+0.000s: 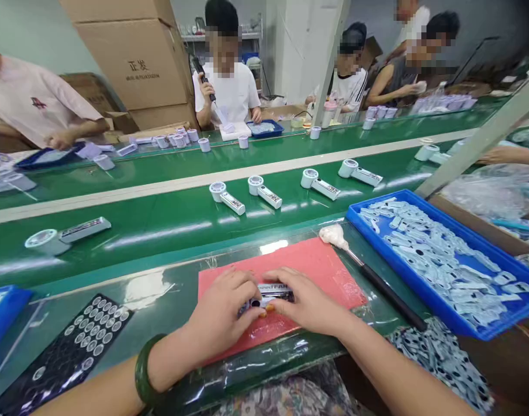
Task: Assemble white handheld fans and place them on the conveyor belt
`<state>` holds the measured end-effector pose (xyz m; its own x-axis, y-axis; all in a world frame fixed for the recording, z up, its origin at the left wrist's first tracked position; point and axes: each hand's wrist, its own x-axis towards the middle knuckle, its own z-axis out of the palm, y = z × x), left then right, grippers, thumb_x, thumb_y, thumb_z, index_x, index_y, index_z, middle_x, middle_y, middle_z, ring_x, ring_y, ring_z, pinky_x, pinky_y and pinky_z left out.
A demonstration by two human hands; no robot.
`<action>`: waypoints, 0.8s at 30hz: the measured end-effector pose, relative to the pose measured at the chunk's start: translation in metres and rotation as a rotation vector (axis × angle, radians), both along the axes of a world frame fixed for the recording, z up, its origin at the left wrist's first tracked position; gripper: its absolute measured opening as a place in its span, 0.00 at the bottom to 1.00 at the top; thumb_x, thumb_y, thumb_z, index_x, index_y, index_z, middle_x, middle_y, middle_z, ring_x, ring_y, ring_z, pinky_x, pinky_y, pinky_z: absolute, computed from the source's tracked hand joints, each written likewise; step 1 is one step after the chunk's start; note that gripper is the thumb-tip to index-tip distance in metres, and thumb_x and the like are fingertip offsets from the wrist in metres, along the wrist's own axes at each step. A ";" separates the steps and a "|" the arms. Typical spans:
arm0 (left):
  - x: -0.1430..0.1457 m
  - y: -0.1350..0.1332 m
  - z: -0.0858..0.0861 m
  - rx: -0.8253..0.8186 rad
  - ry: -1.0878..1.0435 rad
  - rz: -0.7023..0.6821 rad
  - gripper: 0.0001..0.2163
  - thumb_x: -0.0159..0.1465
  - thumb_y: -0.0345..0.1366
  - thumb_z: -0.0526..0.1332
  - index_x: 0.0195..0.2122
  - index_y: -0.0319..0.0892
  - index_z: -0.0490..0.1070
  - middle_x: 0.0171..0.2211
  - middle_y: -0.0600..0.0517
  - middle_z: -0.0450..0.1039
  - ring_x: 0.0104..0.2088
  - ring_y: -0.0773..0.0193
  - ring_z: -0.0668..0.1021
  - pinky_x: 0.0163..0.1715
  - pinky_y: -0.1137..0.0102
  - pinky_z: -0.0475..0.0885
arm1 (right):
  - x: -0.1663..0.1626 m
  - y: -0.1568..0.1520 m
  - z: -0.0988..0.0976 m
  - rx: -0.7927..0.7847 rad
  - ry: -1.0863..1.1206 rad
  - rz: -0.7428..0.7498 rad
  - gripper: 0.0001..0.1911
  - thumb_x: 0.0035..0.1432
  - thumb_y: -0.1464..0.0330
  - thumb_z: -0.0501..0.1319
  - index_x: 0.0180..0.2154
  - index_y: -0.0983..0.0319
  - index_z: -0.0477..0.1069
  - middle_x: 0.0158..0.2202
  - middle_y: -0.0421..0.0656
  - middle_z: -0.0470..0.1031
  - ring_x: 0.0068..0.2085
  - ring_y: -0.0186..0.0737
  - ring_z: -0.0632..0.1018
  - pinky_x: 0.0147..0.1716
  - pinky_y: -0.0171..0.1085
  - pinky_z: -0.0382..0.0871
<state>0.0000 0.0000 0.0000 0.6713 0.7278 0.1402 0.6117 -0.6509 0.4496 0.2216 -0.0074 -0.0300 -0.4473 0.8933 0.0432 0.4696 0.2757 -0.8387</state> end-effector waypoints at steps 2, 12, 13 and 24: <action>0.004 -0.006 -0.005 0.038 0.025 0.036 0.08 0.65 0.33 0.59 0.46 0.43 0.68 0.49 0.47 0.73 0.50 0.52 0.73 0.50 0.50 0.69 | -0.004 -0.005 0.000 0.067 -0.044 -0.014 0.19 0.62 0.74 0.64 0.54 0.58 0.69 0.49 0.42 0.73 0.51 0.44 0.72 0.53 0.45 0.64; 0.013 -0.011 0.000 -0.010 0.041 0.107 0.08 0.67 0.34 0.57 0.46 0.44 0.71 0.47 0.49 0.74 0.50 0.53 0.73 0.51 0.53 0.68 | -0.005 -0.009 -0.004 0.155 -0.063 0.008 0.19 0.64 0.74 0.61 0.55 0.58 0.68 0.49 0.43 0.73 0.51 0.45 0.71 0.53 0.46 0.63; 0.012 -0.012 0.000 -0.015 0.043 0.110 0.09 0.67 0.34 0.57 0.48 0.44 0.70 0.47 0.49 0.74 0.52 0.53 0.72 0.53 0.52 0.67 | -0.004 -0.009 -0.005 0.158 -0.057 0.020 0.19 0.64 0.75 0.61 0.56 0.57 0.68 0.50 0.43 0.73 0.51 0.45 0.71 0.53 0.46 0.62; 0.019 -0.022 -0.004 0.138 0.128 0.158 0.16 0.65 0.32 0.59 0.54 0.47 0.65 0.49 0.50 0.73 0.54 0.51 0.69 0.55 0.52 0.65 | -0.007 -0.014 -0.011 0.169 0.001 -0.024 0.18 0.62 0.75 0.61 0.53 0.59 0.68 0.50 0.44 0.73 0.51 0.46 0.71 0.55 0.48 0.63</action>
